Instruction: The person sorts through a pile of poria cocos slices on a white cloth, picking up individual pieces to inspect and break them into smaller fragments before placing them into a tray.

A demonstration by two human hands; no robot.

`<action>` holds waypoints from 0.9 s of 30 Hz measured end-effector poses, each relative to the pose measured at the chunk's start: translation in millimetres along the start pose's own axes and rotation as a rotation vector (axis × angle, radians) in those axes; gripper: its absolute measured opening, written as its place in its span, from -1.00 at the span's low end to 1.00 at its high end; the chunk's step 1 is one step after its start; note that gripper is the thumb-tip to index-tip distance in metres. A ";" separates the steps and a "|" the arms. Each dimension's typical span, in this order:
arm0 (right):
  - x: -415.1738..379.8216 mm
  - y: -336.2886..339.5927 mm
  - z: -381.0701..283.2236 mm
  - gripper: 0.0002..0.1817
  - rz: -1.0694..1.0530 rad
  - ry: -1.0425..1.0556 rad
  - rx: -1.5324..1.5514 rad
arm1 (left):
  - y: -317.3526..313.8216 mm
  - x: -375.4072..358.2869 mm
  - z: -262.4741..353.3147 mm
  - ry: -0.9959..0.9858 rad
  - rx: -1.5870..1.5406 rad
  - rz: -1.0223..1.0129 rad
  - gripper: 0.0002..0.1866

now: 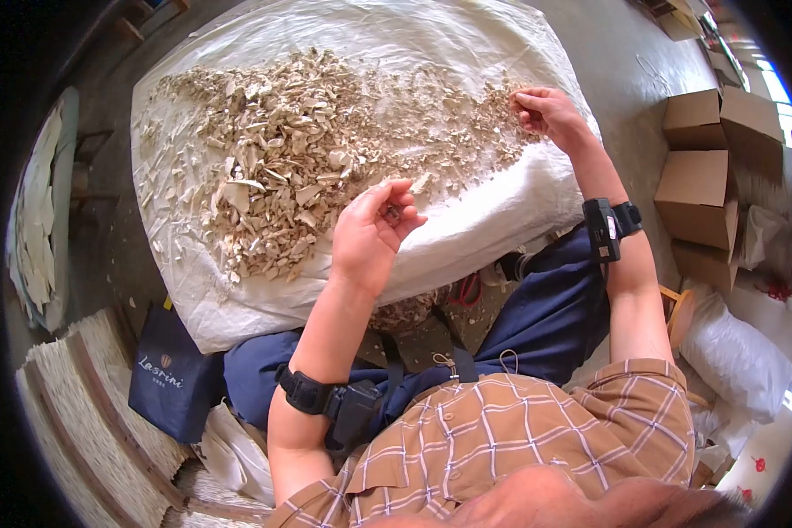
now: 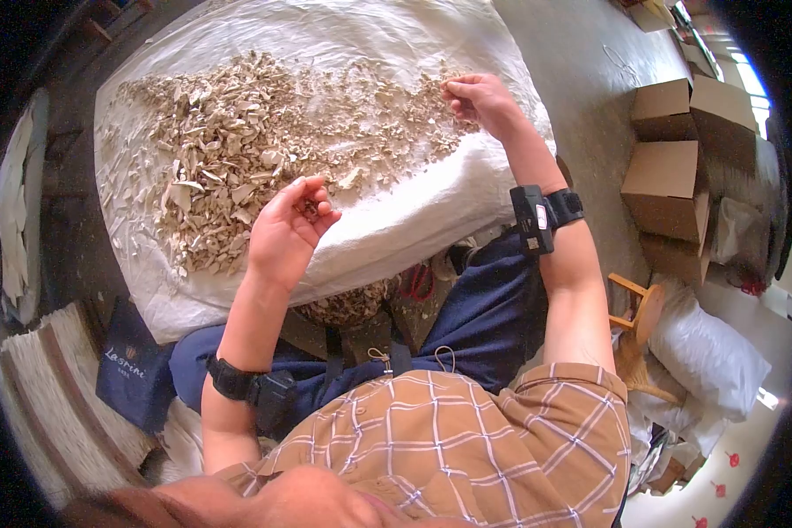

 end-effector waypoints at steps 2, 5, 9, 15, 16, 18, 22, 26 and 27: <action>-1.0 0.7 -1.4 -0.85 -0.013 0.006 0.052 | 0.1 0.1 -0.2 0.000 0.001 0.006 -0.74; -4.0 -5.9 -6.6 -0.85 -0.048 0.019 0.131 | -1.3 -0.2 0.0 -0.003 -0.001 -0.004 -0.75; -11.8 -20.4 -16.6 -0.86 -0.084 0.034 0.155 | 0.0 -0.4 -1.7 0.013 0.008 0.023 -0.76; -19.3 -30.8 -23.2 -0.86 -0.057 0.043 0.153 | 1.0 1.1 -3.4 0.015 -0.009 0.001 -0.76; -20.7 -32.4 -23.6 -0.86 -0.063 0.043 0.151 | -0.3 1.5 -4.1 0.015 -0.019 -0.018 -0.75; -38.1 -58.5 -38.1 -0.85 -0.233 0.086 0.099 | -1.9 1.8 -4.9 0.016 -0.013 -0.023 -0.74; -82.7 -114.1 -60.3 -0.84 -0.325 0.275 -0.138 | -8.9 3.3 -12.8 0.062 -0.029 -0.039 -0.70; -134.3 -172.3 -81.2 -0.91 -0.379 0.807 -0.621 | -16.9 2.1 -16.1 0.069 -0.096 -0.129 -0.70; -137.9 -177.8 -77.0 -0.90 -0.385 0.844 -0.621 | -16.0 2.5 -18.2 0.094 -0.095 -0.106 -0.69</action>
Point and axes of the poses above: each hand's wrist, its own x-axis towards the middle knuckle, its own y-axis out of the back of the hand, z = x × y, the point moved 9 cm from there along x, towards the middle knuckle
